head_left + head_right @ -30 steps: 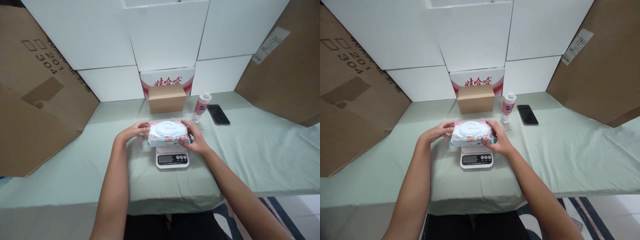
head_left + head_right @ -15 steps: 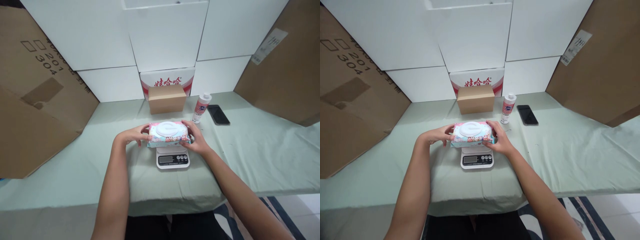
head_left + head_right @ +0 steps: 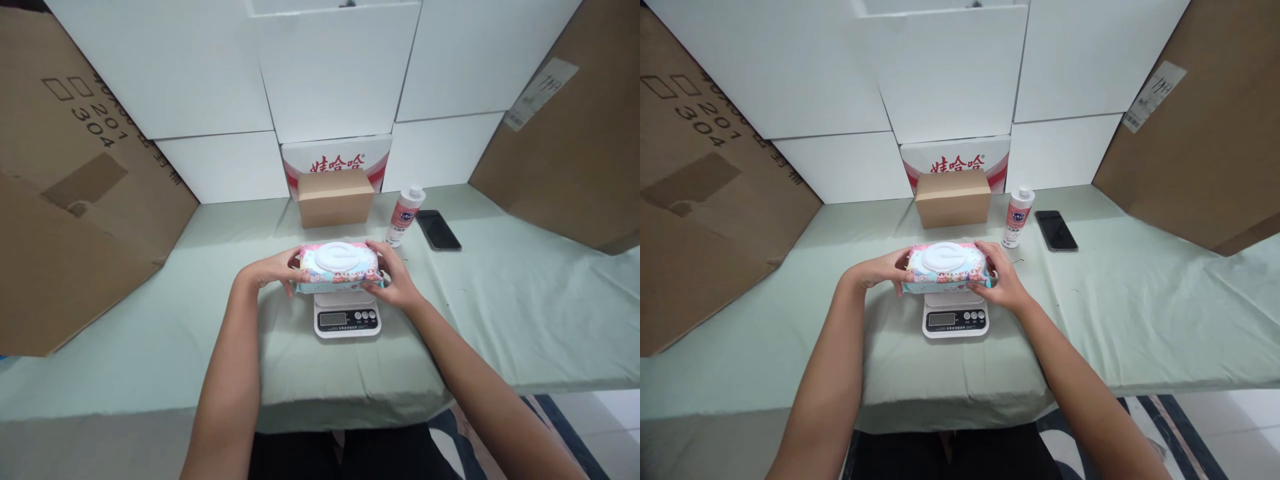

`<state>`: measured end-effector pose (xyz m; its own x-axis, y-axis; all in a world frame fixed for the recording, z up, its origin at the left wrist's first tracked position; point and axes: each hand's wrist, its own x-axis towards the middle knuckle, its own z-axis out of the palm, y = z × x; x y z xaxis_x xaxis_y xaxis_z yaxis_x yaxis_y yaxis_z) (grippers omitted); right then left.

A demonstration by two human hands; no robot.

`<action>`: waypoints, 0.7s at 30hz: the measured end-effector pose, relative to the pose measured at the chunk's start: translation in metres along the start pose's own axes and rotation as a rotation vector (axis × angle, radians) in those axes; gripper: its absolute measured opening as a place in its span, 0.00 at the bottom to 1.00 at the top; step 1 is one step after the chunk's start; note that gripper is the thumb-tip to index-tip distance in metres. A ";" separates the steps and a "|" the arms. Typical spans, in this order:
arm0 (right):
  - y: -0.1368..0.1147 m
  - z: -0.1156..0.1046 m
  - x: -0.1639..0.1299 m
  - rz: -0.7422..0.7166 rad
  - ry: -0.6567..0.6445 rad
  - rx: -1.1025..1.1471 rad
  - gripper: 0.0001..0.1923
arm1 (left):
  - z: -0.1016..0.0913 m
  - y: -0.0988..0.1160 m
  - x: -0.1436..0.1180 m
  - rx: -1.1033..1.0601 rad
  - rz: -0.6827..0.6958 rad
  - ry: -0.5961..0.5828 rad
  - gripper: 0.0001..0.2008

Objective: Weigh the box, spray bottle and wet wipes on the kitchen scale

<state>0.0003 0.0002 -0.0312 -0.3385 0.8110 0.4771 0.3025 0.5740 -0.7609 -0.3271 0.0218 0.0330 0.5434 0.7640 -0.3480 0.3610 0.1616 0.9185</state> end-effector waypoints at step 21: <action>-0.047 0.108 0.136 0.038 -0.012 0.020 0.38 | -0.060 -0.054 0.010 -0.336 0.317 0.929 0.40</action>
<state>-0.1559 0.0708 0.0219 -0.3381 0.8305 0.4427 0.2976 0.5406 -0.7869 -0.3870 0.0584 -0.0086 -0.2731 0.9595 0.0696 -0.0042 -0.0735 0.9973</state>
